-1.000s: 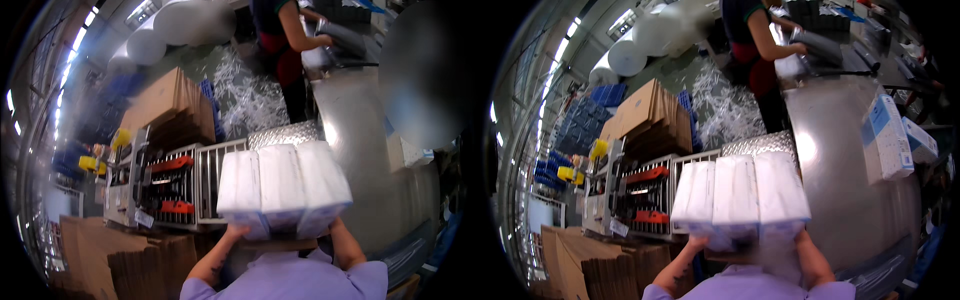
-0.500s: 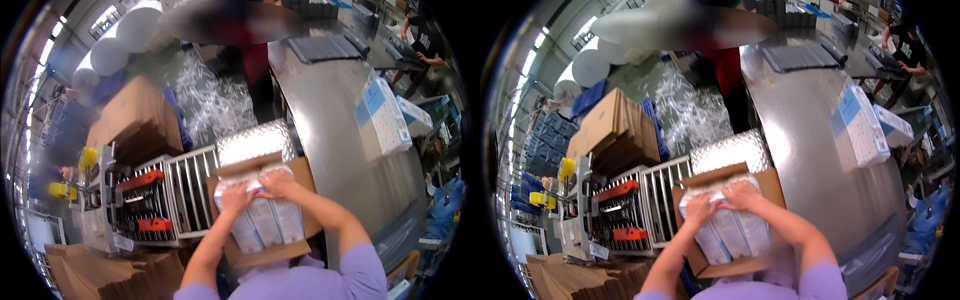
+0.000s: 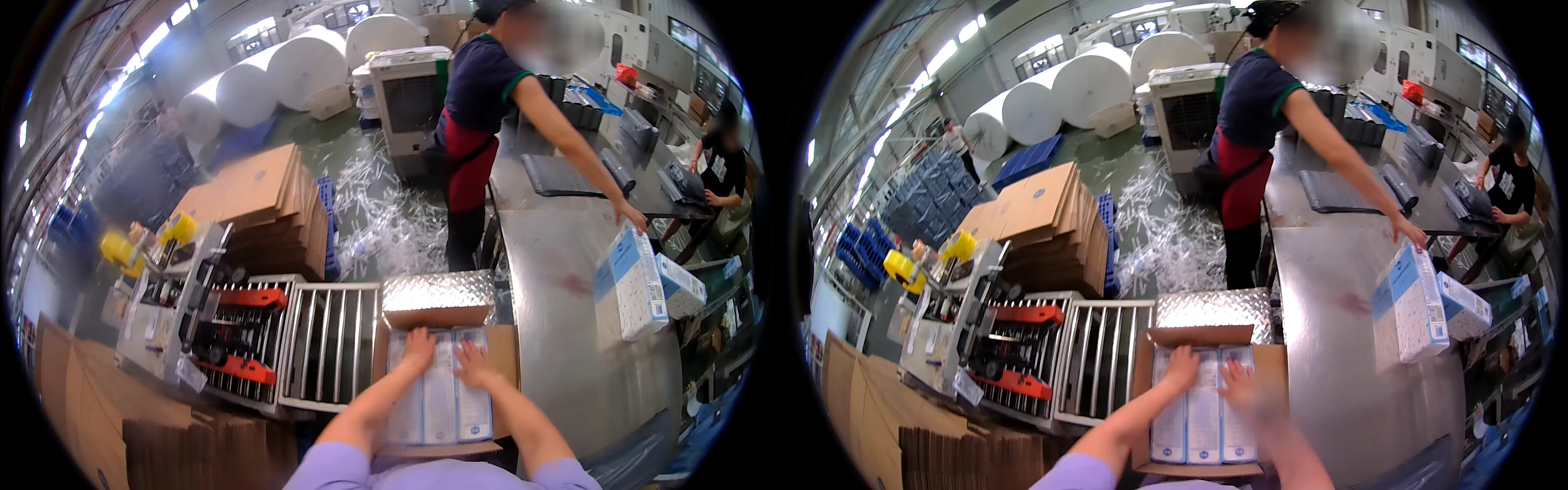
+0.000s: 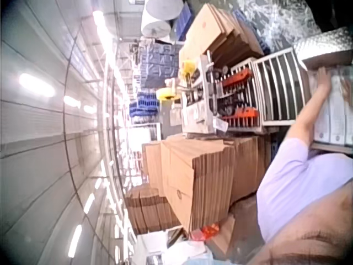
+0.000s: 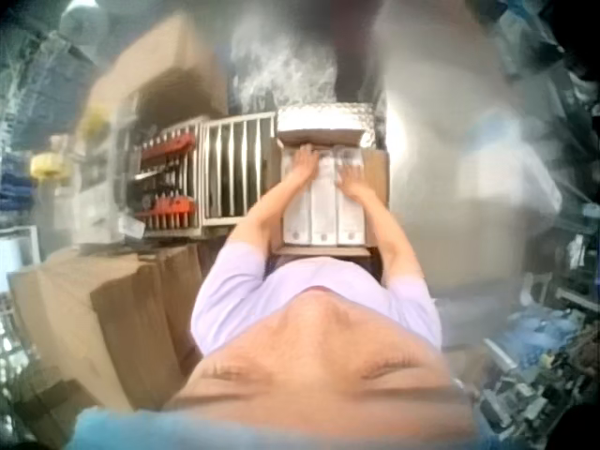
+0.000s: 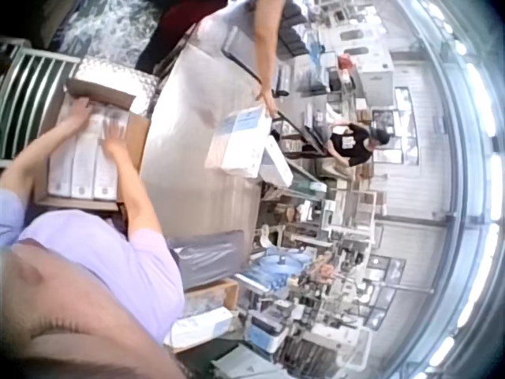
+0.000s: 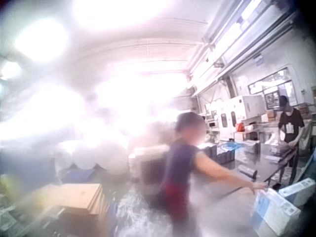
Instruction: The person picks up boxes of products from a table, packs them into larger cardboard boxes, and feeds the packed boxes into a taping machine.
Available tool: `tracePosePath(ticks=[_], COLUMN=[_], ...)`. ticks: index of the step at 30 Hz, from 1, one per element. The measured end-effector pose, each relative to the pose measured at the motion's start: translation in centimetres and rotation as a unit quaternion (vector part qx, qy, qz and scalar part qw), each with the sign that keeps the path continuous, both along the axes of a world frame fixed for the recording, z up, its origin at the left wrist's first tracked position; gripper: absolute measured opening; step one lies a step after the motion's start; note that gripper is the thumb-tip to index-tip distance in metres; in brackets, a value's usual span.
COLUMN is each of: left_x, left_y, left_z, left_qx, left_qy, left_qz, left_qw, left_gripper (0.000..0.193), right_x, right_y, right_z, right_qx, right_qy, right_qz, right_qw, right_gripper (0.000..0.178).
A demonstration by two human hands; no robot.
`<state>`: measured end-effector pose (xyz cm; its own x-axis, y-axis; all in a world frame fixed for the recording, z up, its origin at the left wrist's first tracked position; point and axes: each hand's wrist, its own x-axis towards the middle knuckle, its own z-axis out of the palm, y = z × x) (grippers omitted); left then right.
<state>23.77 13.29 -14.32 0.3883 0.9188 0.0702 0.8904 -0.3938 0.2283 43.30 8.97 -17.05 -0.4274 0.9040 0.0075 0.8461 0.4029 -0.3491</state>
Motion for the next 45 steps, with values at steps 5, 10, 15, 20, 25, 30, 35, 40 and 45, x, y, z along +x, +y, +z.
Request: tracePosePath(ticks=[5, 10, 15, 20, 25, 30, 35, 40, 45], left_x=[-4.7, -4.2, -2.6, -9.0, -3.7, -0.1, -6.1, -16.2, -20.9], left_y=[-13.3, -10.4, -8.4, -3.6, 1.1, 1.7, -0.6, -5.7, -9.3], left_z=[6.4, 9.0, 5.3, 7.1, 4.3, -1.1, -0.5, -3.9, -2.1], left_qx=[-0.433, -0.367, -0.165, 0.117, -0.011, 0.039, 0.005, 0.01, 0.043], left_qy=[-0.136, 0.135, 0.17, -0.187, -0.241, -0.095, -0.042, -0.077, -0.233], left_qz=[-0.319, -0.266, -0.138, -0.013, 0.069, 0.075, 0.158, 0.389, 0.417], left_qw=[0.832, 0.881, 0.962, 0.975, 0.968, 0.992, 0.987, 0.918, 0.878], left_gripper=[0.065, 0.041, 0.01, 0.013, 0.03, 0.025, 0.022, 0.027, 0.043], right_x=[-4.1, -3.5, -4.6, -4.6, -4.9, 1.3, 4.0, -2.3, -4.4], right_y=[4.5, 2.6, -7.0, -7.5, -7.9, -19.8, -20.9, -4.8, -8.1], right_z=[13.8, 11.5, 4.5, 3.0, 4.7, 0.2, -8.9, 2.7, 2.2], right_qx=[0.182, 0.04, 0.04, 0.024, -0.017, 0.011, -0.204, -0.185, -0.015], right_qy=[0.246, 0.025, -0.007, -0.008, 0.034, 0.336, 0.609, 0.708, 0.091], right_qz=[0.014, -0.041, -0.045, -0.071, -0.121, -0.353, -0.58, -0.404, 0.015], right_qw=[0.952, 0.998, 0.998, 0.997, 0.992, 0.873, 0.501, 0.549, 0.996], right_gripper=[0.033, 0.051, 0.051, 0.05, 0.041, 0.039, 0.059, 0.051, 0.043])
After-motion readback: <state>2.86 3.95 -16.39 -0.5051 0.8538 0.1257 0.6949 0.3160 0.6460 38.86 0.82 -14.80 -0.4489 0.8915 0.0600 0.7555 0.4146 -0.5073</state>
